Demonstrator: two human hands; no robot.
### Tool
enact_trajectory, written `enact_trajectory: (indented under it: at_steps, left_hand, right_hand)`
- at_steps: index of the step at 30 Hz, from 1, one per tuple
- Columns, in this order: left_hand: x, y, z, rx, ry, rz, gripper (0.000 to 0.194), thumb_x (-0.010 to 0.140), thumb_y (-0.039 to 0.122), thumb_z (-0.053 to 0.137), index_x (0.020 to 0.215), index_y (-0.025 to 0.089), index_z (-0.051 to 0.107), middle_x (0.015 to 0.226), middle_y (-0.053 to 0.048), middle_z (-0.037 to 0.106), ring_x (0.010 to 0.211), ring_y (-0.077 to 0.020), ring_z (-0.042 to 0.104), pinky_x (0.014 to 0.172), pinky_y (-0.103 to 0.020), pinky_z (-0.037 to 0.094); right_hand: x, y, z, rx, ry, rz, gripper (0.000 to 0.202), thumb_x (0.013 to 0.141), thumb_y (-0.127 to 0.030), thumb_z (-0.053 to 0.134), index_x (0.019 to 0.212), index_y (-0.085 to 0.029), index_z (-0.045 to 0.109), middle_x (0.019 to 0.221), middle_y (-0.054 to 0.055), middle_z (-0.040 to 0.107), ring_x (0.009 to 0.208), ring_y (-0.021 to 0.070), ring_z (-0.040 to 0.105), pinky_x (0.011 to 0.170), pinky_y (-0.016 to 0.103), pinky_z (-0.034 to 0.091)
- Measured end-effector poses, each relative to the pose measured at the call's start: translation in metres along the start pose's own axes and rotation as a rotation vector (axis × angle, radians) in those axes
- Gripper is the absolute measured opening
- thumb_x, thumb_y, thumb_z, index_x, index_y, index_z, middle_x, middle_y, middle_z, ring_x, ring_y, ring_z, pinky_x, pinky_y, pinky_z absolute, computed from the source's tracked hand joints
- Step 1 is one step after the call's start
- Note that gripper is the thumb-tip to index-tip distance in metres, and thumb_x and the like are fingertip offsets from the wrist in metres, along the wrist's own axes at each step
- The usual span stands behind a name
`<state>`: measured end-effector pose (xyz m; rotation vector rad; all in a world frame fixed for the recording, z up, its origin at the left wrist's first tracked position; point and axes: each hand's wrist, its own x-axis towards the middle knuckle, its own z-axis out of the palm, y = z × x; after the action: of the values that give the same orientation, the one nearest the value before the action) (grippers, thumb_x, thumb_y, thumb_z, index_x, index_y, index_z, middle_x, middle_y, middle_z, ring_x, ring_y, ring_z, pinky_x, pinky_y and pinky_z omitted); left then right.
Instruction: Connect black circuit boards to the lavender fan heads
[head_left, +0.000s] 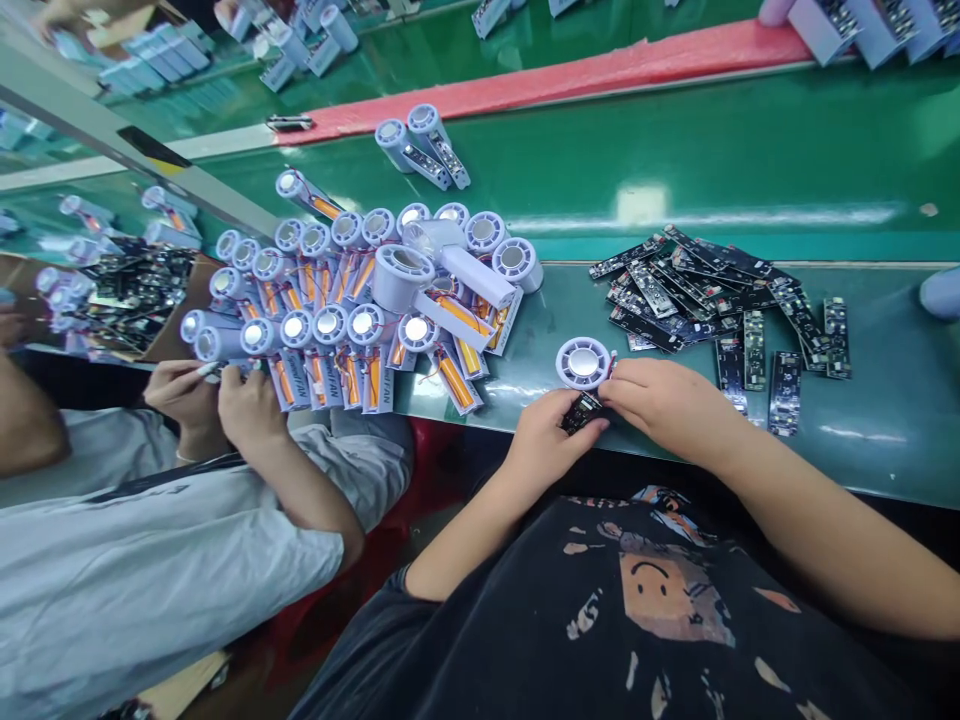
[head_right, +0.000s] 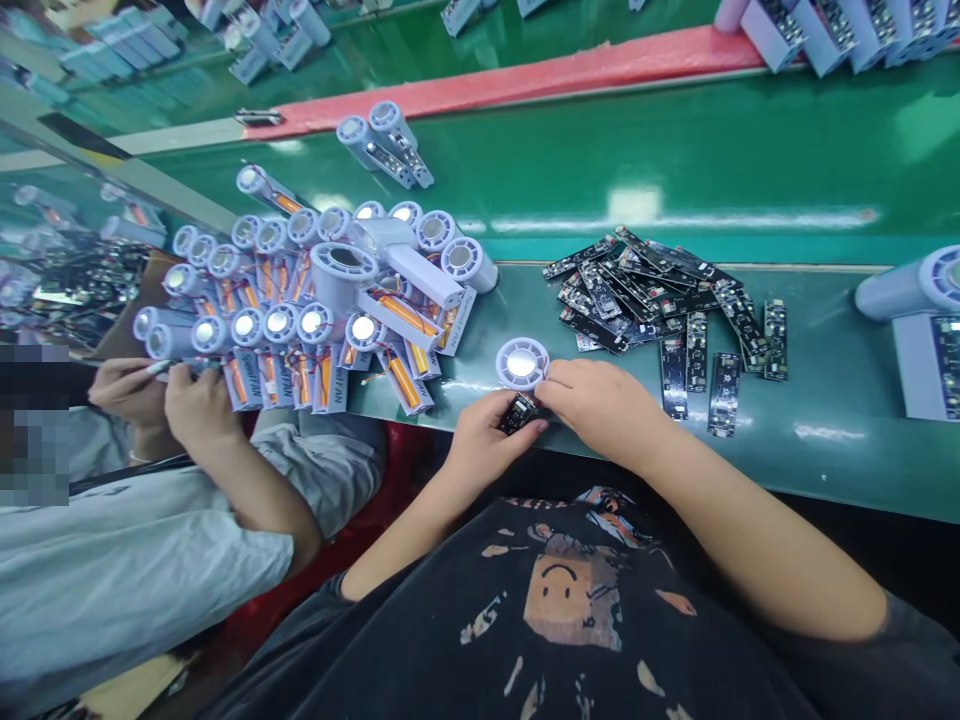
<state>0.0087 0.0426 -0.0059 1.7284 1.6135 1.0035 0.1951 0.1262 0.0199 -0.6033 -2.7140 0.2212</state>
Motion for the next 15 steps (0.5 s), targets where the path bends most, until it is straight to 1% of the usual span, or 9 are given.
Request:
enact_trajectory:
  at_steps: [2,5,8,11,15]
  left_hand:
    - [0.0,0.0,-0.001,-0.008,0.008,0.012,0.005,0.084,0.023,0.068,0.084,0.018,0.07,0.077,-0.003,0.071,0.07,-0.0168,0.063,0.068,-0.027,0.048]
    - [0.0,0.0,-0.002,-0.051,0.029,0.002,0.013,0.085,0.023,0.064,0.074,0.018,0.067,0.068,-0.001,0.066,0.063,-0.0142,0.058,0.063,-0.025,0.044]
    - [0.0,0.0,-0.003,-0.169,0.039,-0.086,0.02,0.084,0.029,0.066,0.069,0.017,0.065,0.062,0.001,0.062,0.057,-0.0118,0.053,0.058,-0.023,0.041]
    - [-0.001,0.0,-0.004,-0.326,0.016,-0.206,0.026,0.084,0.039,0.069,0.07,0.016,0.065,0.059,0.002,0.059,0.054,-0.0106,0.05,0.053,-0.023,0.04]
    - [-0.003,-0.002,-0.007,-0.474,-0.035,-0.304,0.035,0.079,0.05,0.075,0.077,0.016,0.069,0.059,0.002,0.061,0.05,-0.0095,0.05,0.05,-0.023,0.041]
  right_hand:
    - [-0.001,-0.003,0.003,0.032,0.015,0.027,0.02,0.1,-0.019,0.05,0.088,-0.016,0.066,0.082,0.005,0.063,0.075,0.0188,0.058,0.065,0.03,0.041]
    - [-0.005,-0.01,0.003,0.105,0.009,0.08,0.022,0.102,-0.022,0.049,0.089,-0.017,0.066,0.083,0.005,0.063,0.077,0.0189,0.058,0.066,0.03,0.041]
    - [-0.008,-0.019,0.002,0.196,0.024,0.169,0.017,0.1,-0.022,0.053,0.099,-0.017,0.069,0.088,0.006,0.062,0.079,0.0197,0.058,0.068,0.031,0.043]
    - [-0.008,-0.028,0.001,0.289,0.061,0.248,0.017,0.097,-0.02,0.058,0.109,-0.018,0.071,0.09,0.006,0.061,0.081,0.0201,0.059,0.07,0.032,0.045]
    - [-0.004,-0.033,0.001,0.32,0.072,0.299,0.013,0.096,-0.021,0.061,0.1,-0.02,0.074,0.082,0.004,0.06,0.077,0.0199,0.057,0.067,0.031,0.041]
